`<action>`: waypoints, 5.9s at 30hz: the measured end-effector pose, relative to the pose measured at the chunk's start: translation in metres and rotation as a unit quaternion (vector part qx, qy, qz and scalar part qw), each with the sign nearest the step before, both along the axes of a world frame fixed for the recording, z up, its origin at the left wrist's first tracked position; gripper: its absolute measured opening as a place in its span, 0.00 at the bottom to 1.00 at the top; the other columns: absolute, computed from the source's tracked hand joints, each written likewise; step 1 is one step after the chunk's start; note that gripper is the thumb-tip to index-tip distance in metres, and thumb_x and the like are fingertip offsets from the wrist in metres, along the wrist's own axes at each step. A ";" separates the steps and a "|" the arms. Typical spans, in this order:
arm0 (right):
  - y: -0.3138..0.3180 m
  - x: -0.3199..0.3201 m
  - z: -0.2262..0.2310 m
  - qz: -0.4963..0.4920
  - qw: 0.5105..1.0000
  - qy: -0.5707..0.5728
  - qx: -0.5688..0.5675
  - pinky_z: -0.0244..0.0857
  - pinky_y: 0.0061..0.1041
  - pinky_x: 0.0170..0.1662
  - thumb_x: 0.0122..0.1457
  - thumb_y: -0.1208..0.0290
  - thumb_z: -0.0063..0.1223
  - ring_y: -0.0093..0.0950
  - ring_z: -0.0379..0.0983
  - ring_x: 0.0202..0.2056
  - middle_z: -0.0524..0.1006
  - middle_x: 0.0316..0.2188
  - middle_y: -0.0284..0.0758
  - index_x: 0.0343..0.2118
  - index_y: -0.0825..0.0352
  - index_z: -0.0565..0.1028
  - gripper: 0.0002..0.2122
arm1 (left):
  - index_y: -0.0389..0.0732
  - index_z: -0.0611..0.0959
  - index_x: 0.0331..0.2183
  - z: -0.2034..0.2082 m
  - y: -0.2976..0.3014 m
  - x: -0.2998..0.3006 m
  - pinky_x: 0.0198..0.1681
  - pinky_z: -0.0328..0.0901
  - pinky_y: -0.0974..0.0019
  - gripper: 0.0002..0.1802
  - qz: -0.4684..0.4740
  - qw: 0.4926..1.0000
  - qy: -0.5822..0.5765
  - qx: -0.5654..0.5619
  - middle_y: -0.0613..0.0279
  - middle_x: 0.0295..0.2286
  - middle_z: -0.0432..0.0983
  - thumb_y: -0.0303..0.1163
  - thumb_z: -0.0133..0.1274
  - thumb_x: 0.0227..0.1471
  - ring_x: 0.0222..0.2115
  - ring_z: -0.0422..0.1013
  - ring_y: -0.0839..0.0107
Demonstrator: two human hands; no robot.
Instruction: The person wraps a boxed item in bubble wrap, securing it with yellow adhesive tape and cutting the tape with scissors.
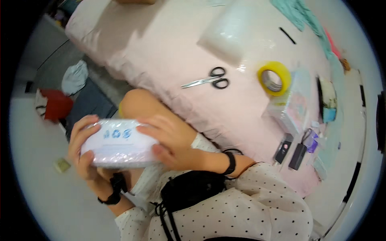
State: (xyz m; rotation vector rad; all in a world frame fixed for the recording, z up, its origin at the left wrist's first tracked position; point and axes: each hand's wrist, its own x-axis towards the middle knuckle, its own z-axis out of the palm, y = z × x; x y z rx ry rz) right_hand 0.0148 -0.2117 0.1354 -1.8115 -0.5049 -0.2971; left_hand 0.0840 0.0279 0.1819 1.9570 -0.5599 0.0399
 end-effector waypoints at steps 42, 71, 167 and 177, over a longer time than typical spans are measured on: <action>0.005 0.004 -0.008 -0.027 0.999 -0.038 0.015 0.55 0.38 0.52 0.60 0.65 0.33 0.45 0.66 0.47 0.68 0.47 0.53 0.43 0.78 0.70 0.20 | 0.28 0.81 0.33 0.005 -0.006 -0.008 0.42 0.63 0.66 0.33 0.050 0.997 0.048 -0.018 0.44 0.39 0.71 0.48 0.42 0.35 0.39 0.70 0.59; 0.002 0.005 -0.006 -0.003 1.000 -0.029 0.012 0.54 0.37 0.53 0.60 0.67 0.36 0.46 0.63 0.48 0.66 0.49 0.53 0.46 0.76 0.68 0.18 | 0.28 0.81 0.33 0.006 -0.006 -0.007 0.42 0.62 0.66 0.33 0.047 0.998 0.043 -0.024 0.44 0.39 0.72 0.47 0.42 0.34 0.39 0.69 0.60; -0.026 -0.016 0.000 0.089 0.989 0.107 -0.046 0.62 0.29 0.49 0.48 0.79 0.57 0.35 0.67 0.45 0.68 0.43 0.40 0.47 0.67 0.68 0.21 | 0.33 0.72 0.48 -0.026 0.001 -0.088 0.52 0.58 0.65 0.18 0.355 0.925 0.056 0.122 0.51 0.47 0.70 0.30 0.44 0.57 0.47 0.67 0.60; -0.215 0.061 -0.018 -0.370 0.890 0.026 -0.266 0.64 0.34 0.40 0.48 0.81 0.47 0.42 0.70 0.35 0.73 0.30 0.45 0.29 0.71 0.73 0.05 | 0.34 0.77 0.40 0.171 -0.151 -0.014 0.40 0.65 0.61 0.14 -0.246 0.914 -0.012 0.323 0.48 0.35 0.74 0.28 0.52 0.49 0.36 0.71 0.55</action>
